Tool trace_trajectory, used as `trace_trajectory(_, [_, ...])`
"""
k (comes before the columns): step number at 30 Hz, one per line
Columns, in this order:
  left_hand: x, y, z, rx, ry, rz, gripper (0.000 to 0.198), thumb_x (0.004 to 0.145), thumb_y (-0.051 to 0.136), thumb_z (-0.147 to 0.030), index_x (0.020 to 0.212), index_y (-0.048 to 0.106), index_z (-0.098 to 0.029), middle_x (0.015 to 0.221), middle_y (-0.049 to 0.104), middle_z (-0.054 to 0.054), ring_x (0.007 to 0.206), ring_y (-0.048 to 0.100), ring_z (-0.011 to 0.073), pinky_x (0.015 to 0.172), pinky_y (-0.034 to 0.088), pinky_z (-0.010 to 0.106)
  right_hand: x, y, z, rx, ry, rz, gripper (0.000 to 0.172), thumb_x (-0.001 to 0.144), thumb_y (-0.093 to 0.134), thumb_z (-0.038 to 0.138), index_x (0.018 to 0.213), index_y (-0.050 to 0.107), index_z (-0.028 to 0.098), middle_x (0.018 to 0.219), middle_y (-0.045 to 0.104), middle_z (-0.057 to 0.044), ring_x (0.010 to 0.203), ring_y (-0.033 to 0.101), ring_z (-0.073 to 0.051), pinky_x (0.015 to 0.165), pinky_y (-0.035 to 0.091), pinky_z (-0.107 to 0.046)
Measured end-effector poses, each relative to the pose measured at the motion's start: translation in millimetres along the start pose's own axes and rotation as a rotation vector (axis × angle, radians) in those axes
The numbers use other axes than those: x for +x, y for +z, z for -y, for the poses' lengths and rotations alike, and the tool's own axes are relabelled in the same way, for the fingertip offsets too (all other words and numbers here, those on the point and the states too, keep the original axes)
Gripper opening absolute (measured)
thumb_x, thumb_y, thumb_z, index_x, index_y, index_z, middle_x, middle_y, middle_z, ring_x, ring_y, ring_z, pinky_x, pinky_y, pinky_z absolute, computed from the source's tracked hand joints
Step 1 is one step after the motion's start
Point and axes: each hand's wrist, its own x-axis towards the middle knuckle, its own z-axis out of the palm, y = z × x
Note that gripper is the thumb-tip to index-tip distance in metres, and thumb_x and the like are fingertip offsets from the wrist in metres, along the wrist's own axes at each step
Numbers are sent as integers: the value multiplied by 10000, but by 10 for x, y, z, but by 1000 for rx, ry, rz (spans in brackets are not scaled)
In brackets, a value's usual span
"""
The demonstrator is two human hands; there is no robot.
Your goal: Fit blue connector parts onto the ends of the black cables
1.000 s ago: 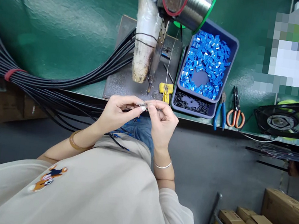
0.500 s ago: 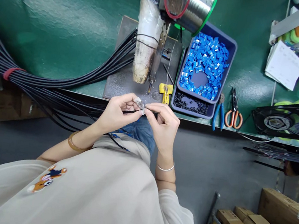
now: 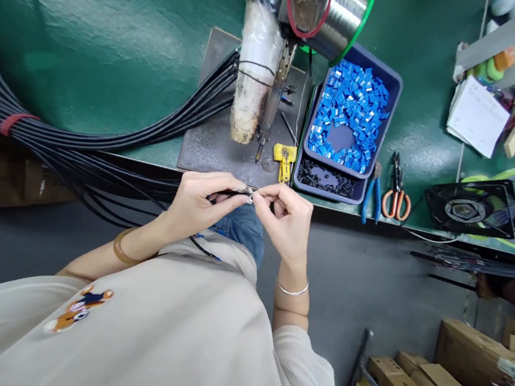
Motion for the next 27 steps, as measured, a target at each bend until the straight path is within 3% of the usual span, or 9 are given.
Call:
trace_trajectory(6, [-31,17,23,109,95,3,132,912,628,-236,877,724,-153,726,721,38,553,546,102,611,441,234,21,-5,-35,-86,-9,13,292,839,703,429,668,689,192,539,568,43,470,372,-65,492,301,-243])
trace_trajectory(10, [-29,18,26,118,163,-12,115,912,636,-211,873,715,-138,777,753,53,613,622,109,638,460,226,8,-43,-54,4,26,3,232,841,694,441,861,747,216,617,641,30,495,480,-83,492,341,-245])
trace_trajectory(17, [-33,23,-9,54,55,8,147,932,606,-231,835,683,-151,752,739,34,594,619,102,597,439,209,-19,-128,10,77,-144,-371,251,880,610,451,785,711,240,535,544,37,432,454,-93,446,326,-267])
trace_trajectory(19, [2,-60,-110,20,52,143,149,936,583,-206,834,679,-155,735,732,44,591,627,119,586,436,225,-21,-195,60,59,-259,-520,244,888,585,442,790,690,245,544,535,35,409,436,-93,428,308,-272])
trace_trajectory(21, [51,-218,-204,-84,89,417,159,933,568,-191,833,688,-165,696,721,63,572,642,148,560,442,249,-14,-324,117,25,-321,-540,149,882,604,391,910,673,262,574,550,44,425,479,-103,434,328,-271])
trace_trajectory(23, [85,-414,-214,-349,148,817,181,928,565,-189,809,702,-187,633,700,74,545,660,169,531,469,254,14,-515,167,-75,-259,-350,205,884,621,330,1083,618,283,625,598,54,487,565,-120,480,388,-268])
trace_trajectory(25, [73,-577,-106,-722,185,1157,105,869,640,-179,836,733,-217,626,714,84,510,678,193,477,494,248,82,-732,187,-296,-86,-30,205,916,588,325,1113,586,270,697,668,40,535,618,-124,541,437,-272])
trace_trajectory(26, [46,-625,-20,-884,167,1209,84,841,671,-189,854,746,-222,616,711,94,512,692,217,474,510,259,137,-833,178,-432,-13,98,151,928,568,332,1055,595,255,721,692,28,549,632,-126,578,455,-280])
trace_trajectory(27, [9,-645,73,-1028,101,1131,78,843,675,-236,834,749,-213,566,684,100,475,677,227,450,505,269,209,-920,155,-570,24,162,108,921,574,332,970,602,240,729,704,16,587,652,-140,624,463,-293])
